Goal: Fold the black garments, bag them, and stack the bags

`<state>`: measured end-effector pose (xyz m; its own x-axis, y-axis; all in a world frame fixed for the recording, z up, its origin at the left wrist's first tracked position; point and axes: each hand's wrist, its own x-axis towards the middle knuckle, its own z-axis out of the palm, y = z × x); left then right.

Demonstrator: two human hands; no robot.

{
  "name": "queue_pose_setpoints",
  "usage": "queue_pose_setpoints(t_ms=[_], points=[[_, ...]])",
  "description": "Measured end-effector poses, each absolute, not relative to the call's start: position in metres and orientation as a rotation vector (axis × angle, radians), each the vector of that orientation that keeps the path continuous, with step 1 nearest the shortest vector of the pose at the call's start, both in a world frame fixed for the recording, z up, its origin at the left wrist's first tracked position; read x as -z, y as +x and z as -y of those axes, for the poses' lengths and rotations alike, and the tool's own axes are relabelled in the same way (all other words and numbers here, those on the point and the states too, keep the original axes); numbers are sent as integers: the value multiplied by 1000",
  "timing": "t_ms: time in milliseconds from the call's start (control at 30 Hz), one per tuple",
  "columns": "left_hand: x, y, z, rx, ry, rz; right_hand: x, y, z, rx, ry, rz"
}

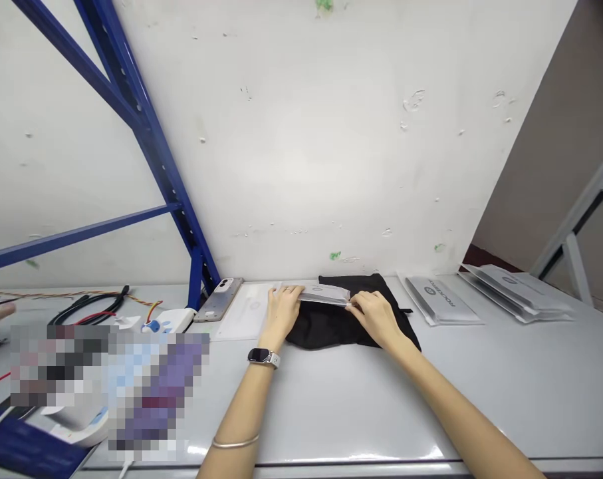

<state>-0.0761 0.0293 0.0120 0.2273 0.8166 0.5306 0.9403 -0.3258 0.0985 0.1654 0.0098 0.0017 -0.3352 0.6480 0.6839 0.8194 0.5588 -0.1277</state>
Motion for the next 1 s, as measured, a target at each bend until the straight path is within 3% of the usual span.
queue_pose_setpoints(t_ms=[200, 400, 633, 1000], points=[[-13, -75, -30, 779, -2294, 1636, 4, 165, -13, 334, -1072, 2105], [-18, -55, -26, 823, -2653, 1339, 8, 155, -10, 429, -1010, 2178], [-6, -27, -22, 903, -2649, 1084, 10, 150, -9, 615, -975, 2189], [-17, -86, -36, 751, -2431, 1388, 7, 180, -23, 669, -1211, 2070]])
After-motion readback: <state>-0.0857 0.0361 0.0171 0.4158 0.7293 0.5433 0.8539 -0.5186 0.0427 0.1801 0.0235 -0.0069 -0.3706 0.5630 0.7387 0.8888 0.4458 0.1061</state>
